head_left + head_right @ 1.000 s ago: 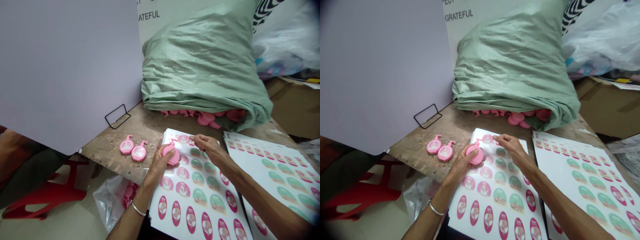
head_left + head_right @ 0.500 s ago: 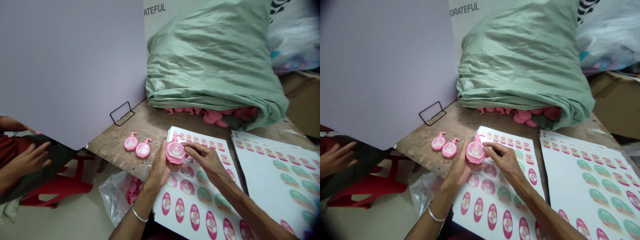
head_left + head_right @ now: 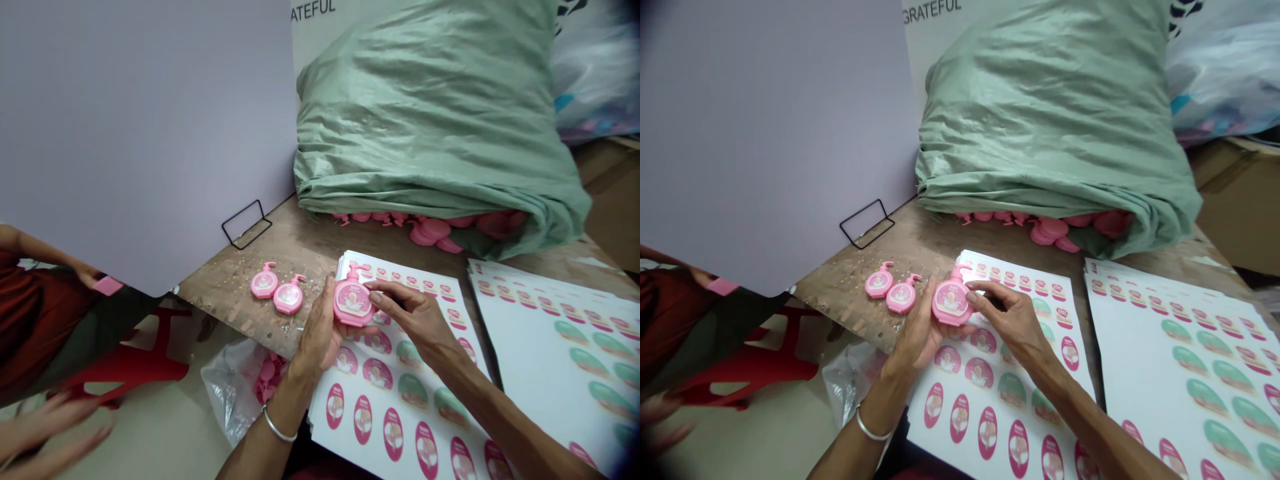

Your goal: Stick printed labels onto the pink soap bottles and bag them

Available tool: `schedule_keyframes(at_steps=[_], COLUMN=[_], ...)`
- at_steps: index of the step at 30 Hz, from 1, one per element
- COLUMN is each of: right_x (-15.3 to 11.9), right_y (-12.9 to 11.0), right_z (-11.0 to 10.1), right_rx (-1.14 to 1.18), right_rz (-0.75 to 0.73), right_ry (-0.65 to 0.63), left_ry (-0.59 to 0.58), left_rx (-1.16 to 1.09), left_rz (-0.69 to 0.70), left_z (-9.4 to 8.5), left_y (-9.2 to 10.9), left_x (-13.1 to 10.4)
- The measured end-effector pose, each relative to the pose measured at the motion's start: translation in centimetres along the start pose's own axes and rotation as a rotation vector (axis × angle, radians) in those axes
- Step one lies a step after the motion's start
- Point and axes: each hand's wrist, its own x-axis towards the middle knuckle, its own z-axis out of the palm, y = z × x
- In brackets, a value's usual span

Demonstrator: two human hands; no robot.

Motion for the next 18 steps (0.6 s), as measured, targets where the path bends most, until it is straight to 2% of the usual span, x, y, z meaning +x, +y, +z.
schedule_keyframes(at_steps=[18], right_x=[0.18], right_y=[-0.57], right_z=[0.14], right_rx=[0.003], right_rz=[-0.017], right_ry=[0.012], left_ry=[0.005], left_rx=[0.026], left_rz=[0.044], left_z=[0.01], left_y=[0.31], left_x=[-0.31])
